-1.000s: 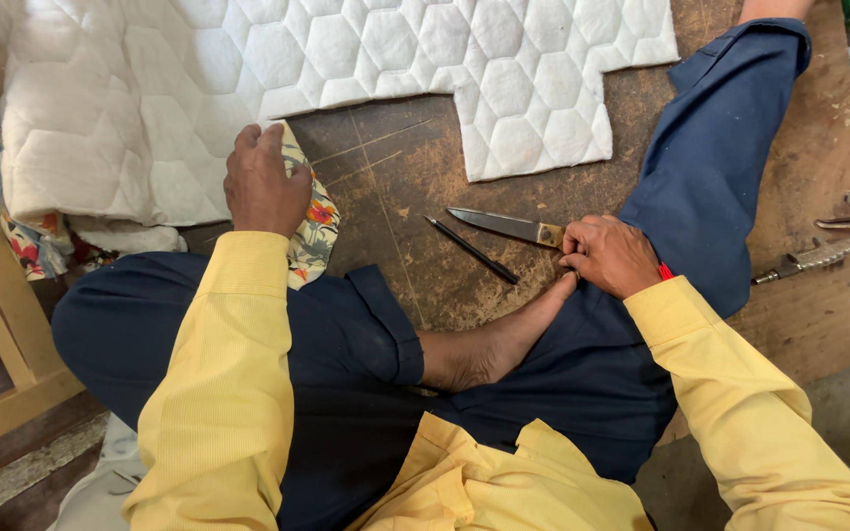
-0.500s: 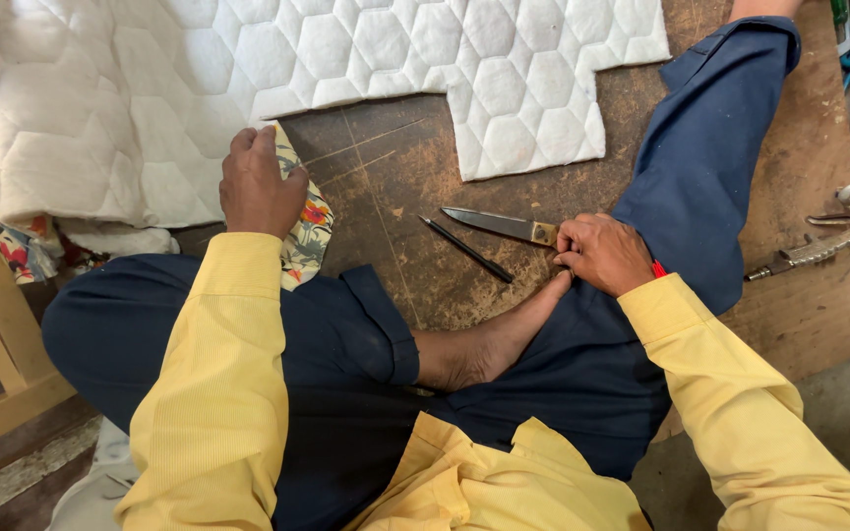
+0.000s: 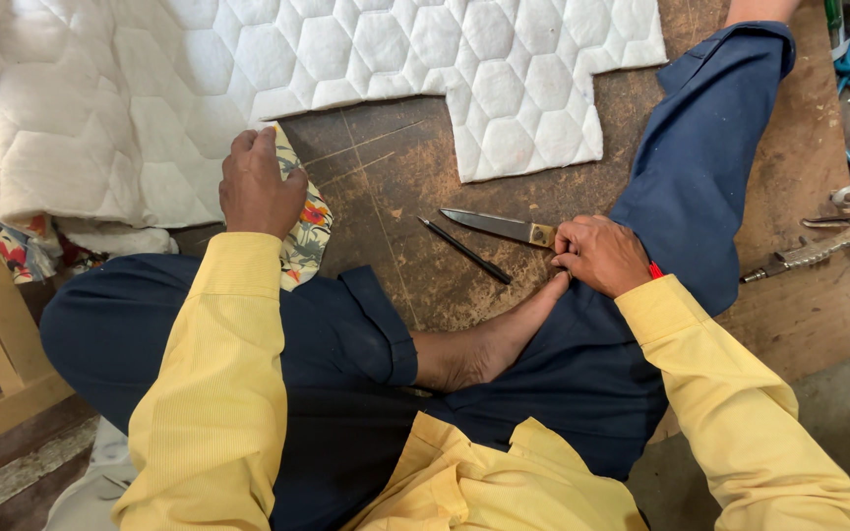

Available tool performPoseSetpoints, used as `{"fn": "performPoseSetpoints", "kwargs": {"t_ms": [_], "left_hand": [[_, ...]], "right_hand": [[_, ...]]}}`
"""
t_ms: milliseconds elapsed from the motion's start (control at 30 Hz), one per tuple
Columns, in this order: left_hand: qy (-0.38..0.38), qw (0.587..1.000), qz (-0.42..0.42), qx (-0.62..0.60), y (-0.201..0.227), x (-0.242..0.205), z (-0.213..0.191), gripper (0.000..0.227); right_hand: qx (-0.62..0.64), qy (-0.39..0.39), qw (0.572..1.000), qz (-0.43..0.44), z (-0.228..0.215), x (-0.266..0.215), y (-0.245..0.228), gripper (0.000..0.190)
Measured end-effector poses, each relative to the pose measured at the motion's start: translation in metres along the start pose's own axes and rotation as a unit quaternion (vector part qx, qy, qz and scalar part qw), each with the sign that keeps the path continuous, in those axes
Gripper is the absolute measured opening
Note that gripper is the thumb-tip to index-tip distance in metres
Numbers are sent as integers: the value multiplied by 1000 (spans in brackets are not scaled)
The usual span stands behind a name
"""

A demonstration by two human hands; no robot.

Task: The person measures a white quilted fabric using a ruler and tape measure, marks it with a pen, and cuts it with scissors. A second person assists by holding the fabric and measuring sections.

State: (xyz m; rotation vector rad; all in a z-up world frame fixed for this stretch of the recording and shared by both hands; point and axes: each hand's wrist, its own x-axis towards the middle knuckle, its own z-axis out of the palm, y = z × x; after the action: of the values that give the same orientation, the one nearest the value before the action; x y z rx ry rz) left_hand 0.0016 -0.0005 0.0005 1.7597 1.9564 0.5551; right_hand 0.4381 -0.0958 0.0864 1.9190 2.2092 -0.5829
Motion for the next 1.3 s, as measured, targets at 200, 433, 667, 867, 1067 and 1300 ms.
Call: {"fn": "performPoseSetpoints", "kwargs": {"t_ms": [200,433,667,867,1067,1300], "left_hand": [[30,999,35,-9,-9,-4,4,58],[33,999,24,22,4,-1,-2,60],[11,1000,0,16,8,0,-5,63],[8,1000,0,24,1,-1,0,64],[-3,999,-11,33,0,1,3,65],[-16,999,-28,38,-1,3,3,68]], "right_hand": [[-9,13,1000,-21,11,-1,11,20],[15,71,995,-64,19,0,19,17],[22,49,997,-49,7,1,15,20],[31,57,997,-44,10,-1,14,19],[42,65,996,-48,12,-4,18,19],[33,52,998,-32,11,-4,17,20]]}}
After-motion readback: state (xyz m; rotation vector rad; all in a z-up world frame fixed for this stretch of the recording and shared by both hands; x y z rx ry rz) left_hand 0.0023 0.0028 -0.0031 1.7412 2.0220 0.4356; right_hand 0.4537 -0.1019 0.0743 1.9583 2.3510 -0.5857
